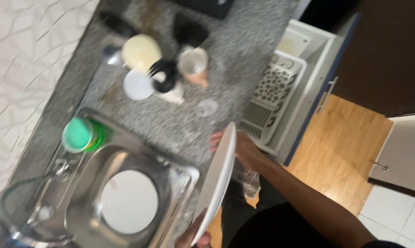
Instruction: Washing ceramic plates in a sink, rinsing them under running water, and placing them in a pull-out drying rack.
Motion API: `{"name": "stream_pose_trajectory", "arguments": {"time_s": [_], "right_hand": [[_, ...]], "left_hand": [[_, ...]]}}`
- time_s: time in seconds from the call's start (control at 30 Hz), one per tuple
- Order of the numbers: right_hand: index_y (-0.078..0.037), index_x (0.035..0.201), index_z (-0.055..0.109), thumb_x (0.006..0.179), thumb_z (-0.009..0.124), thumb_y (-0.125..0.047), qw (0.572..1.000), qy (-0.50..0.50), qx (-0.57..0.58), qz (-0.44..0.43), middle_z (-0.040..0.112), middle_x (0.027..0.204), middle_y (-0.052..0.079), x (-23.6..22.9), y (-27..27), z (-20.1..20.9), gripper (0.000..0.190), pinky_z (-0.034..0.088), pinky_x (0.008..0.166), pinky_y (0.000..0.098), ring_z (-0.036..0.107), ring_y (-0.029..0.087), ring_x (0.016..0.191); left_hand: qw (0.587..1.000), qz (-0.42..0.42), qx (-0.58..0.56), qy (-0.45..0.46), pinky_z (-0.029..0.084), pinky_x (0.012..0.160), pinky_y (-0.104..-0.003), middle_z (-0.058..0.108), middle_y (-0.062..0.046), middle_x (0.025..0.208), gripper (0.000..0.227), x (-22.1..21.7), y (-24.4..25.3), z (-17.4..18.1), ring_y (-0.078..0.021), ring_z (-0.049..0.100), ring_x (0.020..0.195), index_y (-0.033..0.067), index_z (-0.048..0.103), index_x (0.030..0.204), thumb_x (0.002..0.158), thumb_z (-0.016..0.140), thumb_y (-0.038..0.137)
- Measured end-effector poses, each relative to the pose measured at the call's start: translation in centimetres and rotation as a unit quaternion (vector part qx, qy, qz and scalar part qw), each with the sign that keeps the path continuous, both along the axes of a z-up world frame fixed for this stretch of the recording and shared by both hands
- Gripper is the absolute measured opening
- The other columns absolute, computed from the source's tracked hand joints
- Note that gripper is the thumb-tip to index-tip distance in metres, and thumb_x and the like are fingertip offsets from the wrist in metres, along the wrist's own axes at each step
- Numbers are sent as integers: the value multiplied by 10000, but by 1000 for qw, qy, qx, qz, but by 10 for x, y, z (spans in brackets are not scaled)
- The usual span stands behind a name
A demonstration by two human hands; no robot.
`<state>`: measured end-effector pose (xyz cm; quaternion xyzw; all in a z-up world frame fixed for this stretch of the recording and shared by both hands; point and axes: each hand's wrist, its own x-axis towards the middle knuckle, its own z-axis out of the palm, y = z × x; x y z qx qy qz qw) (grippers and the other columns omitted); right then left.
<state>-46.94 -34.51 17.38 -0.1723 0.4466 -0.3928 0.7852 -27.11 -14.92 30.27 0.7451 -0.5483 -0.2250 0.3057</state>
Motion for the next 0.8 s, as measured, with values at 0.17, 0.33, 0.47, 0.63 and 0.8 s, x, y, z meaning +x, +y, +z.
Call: {"name": "stream_pose_trajectory", "arguments": {"time_s": [0.17, 0.33, 0.47, 0.63, 0.8], "right_hand": [[-57, 1190, 725, 959, 595, -344, 983, 108, 81, -121, 777, 1096, 104, -108, -29, -17, 390, 558, 877, 340, 729, 212, 1027], [-154, 1381, 646, 947, 492, -547, 948, 35, 153, -276, 712, 1280, 30, -186, -44, -143, 606, 434, 914, 288, 634, 151, 1062], [-137, 1136, 724, 1017, 483, -589, 918, -44, 171, -355, 759, 925, 37, -202, -60, -191, 526, 522, 739, 279, 678, 148, 797], [-136, 1511, 481, 1020, 304, -695, 934, -60, 216, -277, 560, 1465, 151, -227, -87, -125, 765, 387, 1139, 590, 487, 373, 1390], [-123, 1476, 435, 971, 546, -596, 954, -18, 209, -214, 595, 1314, 179, -224, -96, -196, 701, 573, 956, 568, 624, 398, 1216]], "left_hand": [[981, 7, -176, -82, 459, 501, -263, 612, 133, 527, 288, -138, -87, -24, -117, 547, 415, 301, 769, 851, 875, 589, 77], [961, -186, -206, 8, 564, 637, -304, 785, -56, 1007, 220, -203, -138, -101, -209, 770, 734, 144, 704, 856, 1000, 545, 192], [951, -243, -184, 43, 569, 646, -292, 777, -76, 1044, 188, -252, -188, -150, -198, 752, 742, 28, 729, 1022, 998, 550, 79], [919, -292, -264, -12, 585, 716, -355, 778, -99, 925, 327, -278, -236, -229, -298, 743, 762, 23, 743, 958, 1046, 540, 264], [933, -280, -223, -44, 565, 834, -368, 781, -51, 927, 231, -269, -244, -286, -235, 747, 794, 59, 748, 993, 1007, 621, 251]]}}
